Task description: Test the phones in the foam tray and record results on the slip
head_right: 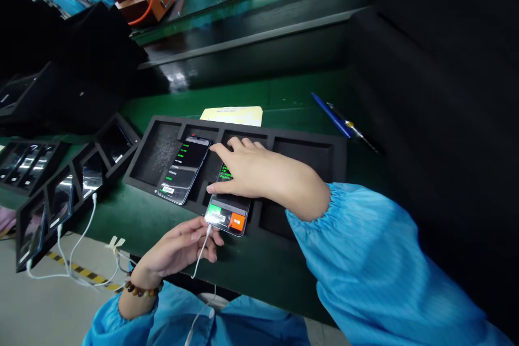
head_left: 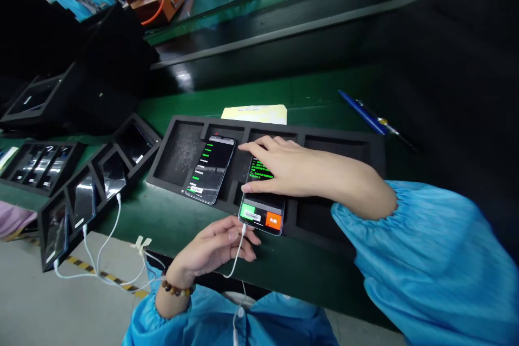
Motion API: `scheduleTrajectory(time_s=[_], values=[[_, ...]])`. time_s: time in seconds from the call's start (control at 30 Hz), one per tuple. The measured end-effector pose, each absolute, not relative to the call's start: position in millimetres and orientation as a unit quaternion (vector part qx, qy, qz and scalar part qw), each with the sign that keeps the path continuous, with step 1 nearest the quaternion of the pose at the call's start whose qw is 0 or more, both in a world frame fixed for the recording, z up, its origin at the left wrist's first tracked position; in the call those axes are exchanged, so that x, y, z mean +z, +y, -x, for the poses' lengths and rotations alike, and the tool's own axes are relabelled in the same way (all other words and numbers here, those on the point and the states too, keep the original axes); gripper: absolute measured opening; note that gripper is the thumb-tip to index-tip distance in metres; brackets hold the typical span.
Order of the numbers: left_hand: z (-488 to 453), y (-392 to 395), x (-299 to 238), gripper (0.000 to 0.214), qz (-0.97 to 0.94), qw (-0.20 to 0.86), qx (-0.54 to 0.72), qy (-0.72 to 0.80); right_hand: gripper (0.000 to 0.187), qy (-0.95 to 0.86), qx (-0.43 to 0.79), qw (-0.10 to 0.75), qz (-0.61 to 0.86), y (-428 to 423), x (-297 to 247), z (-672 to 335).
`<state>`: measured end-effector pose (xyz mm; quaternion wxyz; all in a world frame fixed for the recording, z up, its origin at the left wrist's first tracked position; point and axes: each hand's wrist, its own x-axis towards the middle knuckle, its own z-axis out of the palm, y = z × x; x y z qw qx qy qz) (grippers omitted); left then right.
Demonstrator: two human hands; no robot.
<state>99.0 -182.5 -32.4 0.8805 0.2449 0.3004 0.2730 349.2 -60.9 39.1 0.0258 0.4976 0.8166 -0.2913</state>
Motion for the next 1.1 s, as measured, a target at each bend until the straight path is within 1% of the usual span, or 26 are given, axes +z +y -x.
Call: scheduleTrajectory(time_s=[0.23,0.43,0.83,1.1], values=[[-99,-182,-30,0.023,-0.254,0.878,0.27,0.302,0.092,0.82,-0.259,0.069,-0.506,-71,52,-338],[-98,-183,-32,0.024,-0.251,0.877,0.275,0.303,0.095,0.831,-0.233,0.057,-0.501,-79,51,-332],[-100,-181,-29,0.023,-0.253,0.875,0.279,0.305,0.099,0.84,-0.2,0.066,-0.5,-83,43,-326],[-101,-182,-29,0.026,-0.245,0.876,0.282,0.305,0.099,0.839,-0.2,0.077,-0.5,-84,44,-326]])
